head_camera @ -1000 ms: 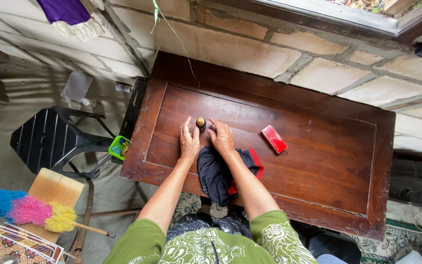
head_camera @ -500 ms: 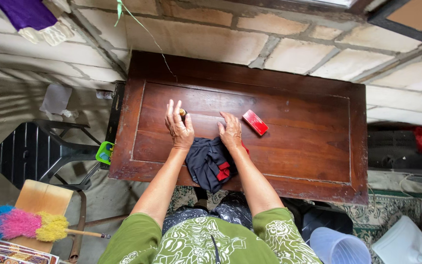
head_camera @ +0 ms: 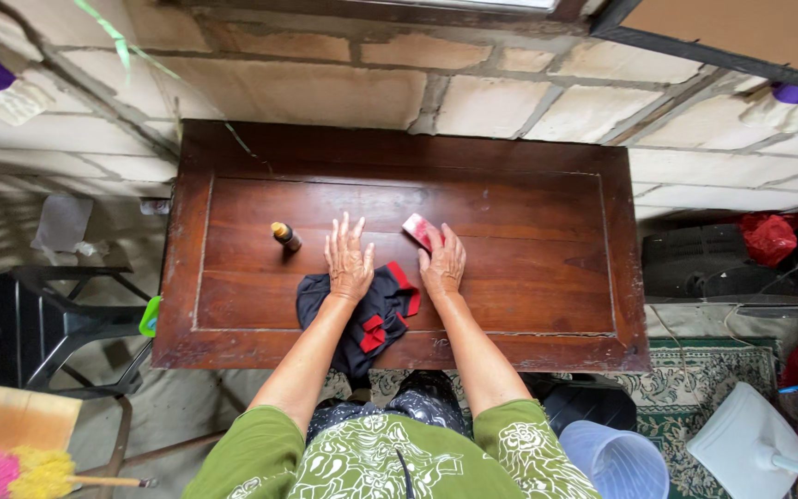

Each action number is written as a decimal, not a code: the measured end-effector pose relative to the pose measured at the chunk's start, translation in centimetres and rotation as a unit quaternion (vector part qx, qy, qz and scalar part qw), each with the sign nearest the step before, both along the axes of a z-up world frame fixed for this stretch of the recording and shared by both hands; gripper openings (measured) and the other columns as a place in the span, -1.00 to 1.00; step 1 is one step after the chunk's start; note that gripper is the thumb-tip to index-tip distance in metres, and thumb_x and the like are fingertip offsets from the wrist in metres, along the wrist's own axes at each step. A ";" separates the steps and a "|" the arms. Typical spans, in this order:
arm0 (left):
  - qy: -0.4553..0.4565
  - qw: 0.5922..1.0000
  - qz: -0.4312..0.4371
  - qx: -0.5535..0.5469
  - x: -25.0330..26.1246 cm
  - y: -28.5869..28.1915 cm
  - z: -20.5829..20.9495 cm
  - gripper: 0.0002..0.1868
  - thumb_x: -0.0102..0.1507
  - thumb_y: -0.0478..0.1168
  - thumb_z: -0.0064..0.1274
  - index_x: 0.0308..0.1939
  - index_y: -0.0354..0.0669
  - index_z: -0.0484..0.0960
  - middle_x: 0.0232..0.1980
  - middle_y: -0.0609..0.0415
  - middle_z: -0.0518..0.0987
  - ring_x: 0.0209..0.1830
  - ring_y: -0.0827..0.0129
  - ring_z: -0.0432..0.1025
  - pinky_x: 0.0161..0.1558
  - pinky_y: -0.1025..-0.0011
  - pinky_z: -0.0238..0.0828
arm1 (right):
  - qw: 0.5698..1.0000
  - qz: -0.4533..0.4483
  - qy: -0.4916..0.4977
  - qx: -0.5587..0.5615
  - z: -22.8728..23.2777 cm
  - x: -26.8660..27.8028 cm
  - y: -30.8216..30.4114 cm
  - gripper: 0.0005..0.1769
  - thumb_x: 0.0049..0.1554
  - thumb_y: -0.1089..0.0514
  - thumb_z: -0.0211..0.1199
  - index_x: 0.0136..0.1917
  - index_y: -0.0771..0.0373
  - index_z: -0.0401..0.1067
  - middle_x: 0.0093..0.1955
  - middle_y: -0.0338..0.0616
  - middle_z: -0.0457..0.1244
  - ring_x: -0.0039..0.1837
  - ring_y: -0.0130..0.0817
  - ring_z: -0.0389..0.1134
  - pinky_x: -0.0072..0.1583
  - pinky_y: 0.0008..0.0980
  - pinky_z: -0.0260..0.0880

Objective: The person sands the surface of a wooden table using a red sanding block. They move the block back and forth across the wood grain, covering different sections of the tabletop. A bottle of liquid and a cloth are visible on the table but are not used during the clip.

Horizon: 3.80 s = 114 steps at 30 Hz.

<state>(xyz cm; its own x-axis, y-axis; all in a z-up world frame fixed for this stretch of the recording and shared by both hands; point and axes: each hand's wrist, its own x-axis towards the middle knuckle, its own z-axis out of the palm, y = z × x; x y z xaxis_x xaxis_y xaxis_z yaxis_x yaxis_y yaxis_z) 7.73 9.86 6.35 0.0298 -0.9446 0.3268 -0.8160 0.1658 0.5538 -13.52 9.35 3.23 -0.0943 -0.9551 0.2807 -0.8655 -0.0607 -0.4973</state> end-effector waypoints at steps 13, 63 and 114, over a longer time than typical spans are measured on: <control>0.007 0.983 0.038 0.182 -9.5 -4.9 -5.7 -0.32 0.40 0.05 -0.14 0.58 0.02 0.14 0.69 -0.10 -0.08 0.68 -0.10 -0.23 0.55 -0.16 -0.41 | 0.995 0.075 -0.043 0.040 -2.3 -6.2 -4.1 -0.44 0.01 0.17 0.42 0.30 0.01 0.46 0.33 -0.02 0.23 0.35 0.04 0.24 0.36 -0.05 0.22; -0.169 0.942 0.089 0.274 -14.6 -8.7 -2.5 -0.23 0.32 0.20 -0.16 0.60 0.30 0.05 0.70 0.01 -0.18 0.68 -0.05 -0.36 0.47 -0.33 -0.59 | 0.997 -0.016 -0.062 0.048 -4.4 -19.2 -18.1 -0.60 0.13 0.33 0.27 0.16 -0.08 0.58 0.35 -0.04 0.28 0.35 -0.08 0.31 0.30 -0.19 0.40; -0.110 0.963 0.102 0.223 -2.7 -11.4 -4.5 -0.23 0.36 0.11 -0.16 0.59 -0.10 0.07 0.68 -0.01 -0.05 0.67 0.03 -0.23 0.54 -0.14 -0.51 | 0.994 0.083 0.040 0.066 -1.4 -6.9 -20.7 -0.49 0.03 0.35 0.18 0.19 -0.08 0.55 0.45 -0.05 0.23 0.51 0.07 0.15 0.45 0.06 0.13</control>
<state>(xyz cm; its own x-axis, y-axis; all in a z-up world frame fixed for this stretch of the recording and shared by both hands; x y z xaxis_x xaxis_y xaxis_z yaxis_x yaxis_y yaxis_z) 5.04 -1.58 1.85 0.2056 -0.9744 -0.0914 -0.9121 -0.2246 0.3428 -20.41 -11.35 1.81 0.0842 -0.9848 0.1516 -0.8859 -0.1436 -0.4411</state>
